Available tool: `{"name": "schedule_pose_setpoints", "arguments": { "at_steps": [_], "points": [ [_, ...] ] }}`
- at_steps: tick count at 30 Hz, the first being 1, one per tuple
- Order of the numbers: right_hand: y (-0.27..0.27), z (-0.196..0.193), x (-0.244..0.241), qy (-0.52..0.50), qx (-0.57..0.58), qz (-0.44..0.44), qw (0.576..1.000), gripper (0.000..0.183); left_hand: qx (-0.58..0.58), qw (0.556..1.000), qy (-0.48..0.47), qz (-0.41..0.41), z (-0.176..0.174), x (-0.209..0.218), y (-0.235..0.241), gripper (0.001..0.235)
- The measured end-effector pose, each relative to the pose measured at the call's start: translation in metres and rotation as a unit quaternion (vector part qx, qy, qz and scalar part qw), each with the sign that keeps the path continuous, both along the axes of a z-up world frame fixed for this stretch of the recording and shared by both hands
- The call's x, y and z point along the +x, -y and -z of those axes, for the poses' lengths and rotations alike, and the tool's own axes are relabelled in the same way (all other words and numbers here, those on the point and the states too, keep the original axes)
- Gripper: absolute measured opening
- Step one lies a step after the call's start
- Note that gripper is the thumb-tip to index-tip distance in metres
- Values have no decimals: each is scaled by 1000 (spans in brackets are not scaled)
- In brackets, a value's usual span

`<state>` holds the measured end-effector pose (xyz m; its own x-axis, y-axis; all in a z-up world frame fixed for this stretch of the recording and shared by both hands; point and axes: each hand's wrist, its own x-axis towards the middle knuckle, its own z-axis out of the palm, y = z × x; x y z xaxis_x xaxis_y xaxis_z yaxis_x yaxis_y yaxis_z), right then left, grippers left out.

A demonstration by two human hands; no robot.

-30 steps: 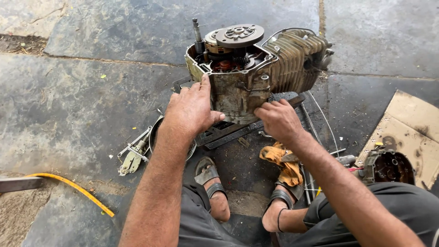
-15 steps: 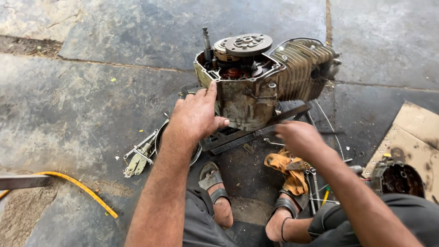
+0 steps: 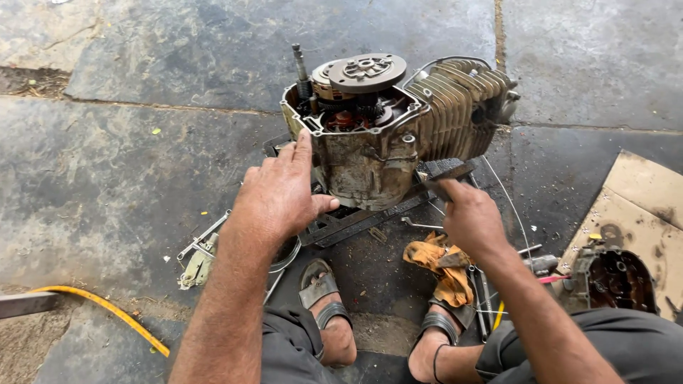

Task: The person sits on the floor of a motorcycle repair workshop and cleans a disassembled engine casing. They hold the casing steady with one hand while scraping and brushing its surfaces with a brush, working over the cooling fins and openings, with a rag and other engine parts on the floor nearby.

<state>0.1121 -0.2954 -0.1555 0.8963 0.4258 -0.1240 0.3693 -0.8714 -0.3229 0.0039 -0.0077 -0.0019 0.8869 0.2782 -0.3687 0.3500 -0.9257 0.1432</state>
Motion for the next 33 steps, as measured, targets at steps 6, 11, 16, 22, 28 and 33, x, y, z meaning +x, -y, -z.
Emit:
{"name": "schedule_pose_setpoints", "arguments": {
  "at_steps": [6, 11, 16, 22, 28, 33],
  "points": [
    [-6, 17, 11, 166, -8, -76, 983, 35, 8, 1000, -20, 2, 2, 4, 4, 119],
    [-15, 21, -1, 231, 21, -137, 963, 32, 9, 1000, -27, 3, 1, 4, 7, 119],
    [-12, 15, 15, 216, 12, -134, 967, 29, 11, 1000, -20, 7, 2, 4, 6, 119],
    [-21, 17, 10, 208, 65, -197, 956, 32, 23, 1000, -2, 11, 4, 6, 5, 120],
    [-14, 28, 16, 230, 105, -249, 935, 32, 33, 999, 6, 22, 10, 6, 2, 122],
    [-10, 25, 22, 269, 104, -107, 951, 32, 35, 999, 14, 18, 11, 3, 2, 121]
  ]
}}
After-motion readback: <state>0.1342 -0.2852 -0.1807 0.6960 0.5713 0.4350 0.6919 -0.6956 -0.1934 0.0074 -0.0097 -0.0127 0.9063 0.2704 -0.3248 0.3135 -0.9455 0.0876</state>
